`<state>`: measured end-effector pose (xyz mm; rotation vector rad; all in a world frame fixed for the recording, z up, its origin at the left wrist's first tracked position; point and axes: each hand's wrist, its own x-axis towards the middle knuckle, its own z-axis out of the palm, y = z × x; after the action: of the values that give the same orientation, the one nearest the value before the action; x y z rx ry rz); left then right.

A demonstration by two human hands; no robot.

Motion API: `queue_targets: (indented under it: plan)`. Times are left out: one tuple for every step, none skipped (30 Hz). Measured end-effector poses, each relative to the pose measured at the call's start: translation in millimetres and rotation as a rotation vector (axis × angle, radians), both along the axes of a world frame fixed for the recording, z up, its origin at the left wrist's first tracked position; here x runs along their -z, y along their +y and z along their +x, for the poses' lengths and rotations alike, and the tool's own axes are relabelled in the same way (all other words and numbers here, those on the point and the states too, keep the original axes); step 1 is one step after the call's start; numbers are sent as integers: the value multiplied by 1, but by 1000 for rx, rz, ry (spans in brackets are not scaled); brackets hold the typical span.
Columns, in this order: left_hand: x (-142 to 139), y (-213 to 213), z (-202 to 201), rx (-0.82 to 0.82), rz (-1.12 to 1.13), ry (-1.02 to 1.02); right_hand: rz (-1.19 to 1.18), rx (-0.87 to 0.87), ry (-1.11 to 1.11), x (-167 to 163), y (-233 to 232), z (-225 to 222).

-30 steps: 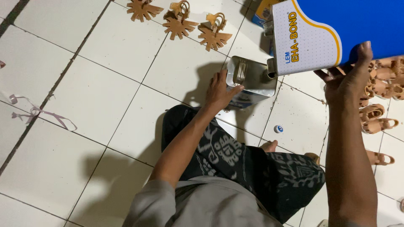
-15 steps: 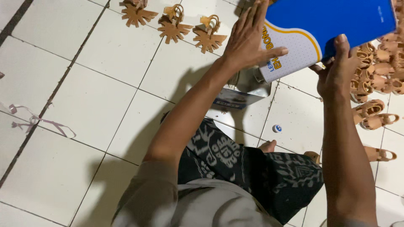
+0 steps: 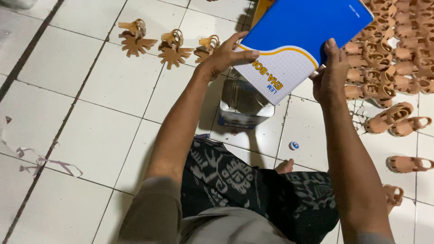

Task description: The person sits on the workshop floor applying glue to leather sandal soles with a small applicator bottle, working one sandal at a time among many laid-out sandals. They then open a large EHA-BOND adhesive container and pour glue into a smaller metal tin to refill it, handling several glue cans and bottles.

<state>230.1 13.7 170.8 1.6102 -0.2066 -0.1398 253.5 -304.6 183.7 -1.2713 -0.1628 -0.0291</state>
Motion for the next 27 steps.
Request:
queue_targets:
  plan:
    - [-3,-3,-3,-3,-88,-9,9,-19,-12,0,0,1]
    - [-7,-5,-7,-6,-174,-15,17,-44,-10,0,-1,1]
    - [-10,-10,-12,-27,-183,-9,25,-66,-7,0,-3,1]
    - [-14,-13,-18,-50,-191,-4,34,-88,-5,0,-6,0]
    - [-18,-16,-23,-75,-197,-1,-18,-90,-43,2,-11,-3]
    - [-21,-20,-28,-111,-161,-3,-71,-92,-80,4,-19,-8]
    - [-24,-23,-33,-150,-125,-6,-125,-98,-119,9,-27,-13]
    - [-26,-24,-37,-192,-87,-12,-99,-77,-86,15,-36,-20]
    - [-27,-25,-40,-208,-121,-15,-72,-57,-52,22,-49,-30]
    - [-27,-25,-43,-225,-156,-14,-47,-38,-15,32,-64,-41]
    - [-25,-25,-45,-242,-191,-9,-35,-8,46,45,-77,-55]
    - [-22,-25,-46,-252,-203,-12,-20,27,101,58,-92,-69]
    - [-20,-23,-47,-262,-215,-19,-4,61,151,72,-106,-81]
    - [-16,-22,-49,-273,-229,-21,2,101,176,87,-120,-98]
    - [-11,-21,-52,-278,-238,-49,8,148,206,103,-134,-118]
    - [-7,-19,-54,-278,-247,-82,22,212,262,119,-147,-137]
    - [-4,-17,-56,-282,-256,-119,37,270,317,133,-158,-154]
    - [-2,-16,-58,-301,-219,-123,65,333,400,145,-170,-171]
    - [0,-15,-61,-317,-182,-130,95,396,481,155,-181,-186]
    - [0,-14,-63,-337,-146,-138,125,455,561,162,-189,-195]
    - [-1,-12,-65,-346,-139,-149,149,474,491,168,-194,-202]
    - [-3,-12,-67,-353,-131,-162,175,493,419,171,-199,-207]
    - [-4,-12,-69,-360,-124,-169,198,514,352,173,-200,-211]
    - [-6,-13,-72,-374,-144,-153,193,507,359,174,-199,-212]
    - [-8,-14,-76,-390,-163,-143,191,498,362,174,-197,-211]
    - [-10,-15,-79,-408,-183,-133,187,486,364,173,-194,-210]
    - [-11,-18,-83,-406,-223,-133,179,485,367,173,-190,-209]
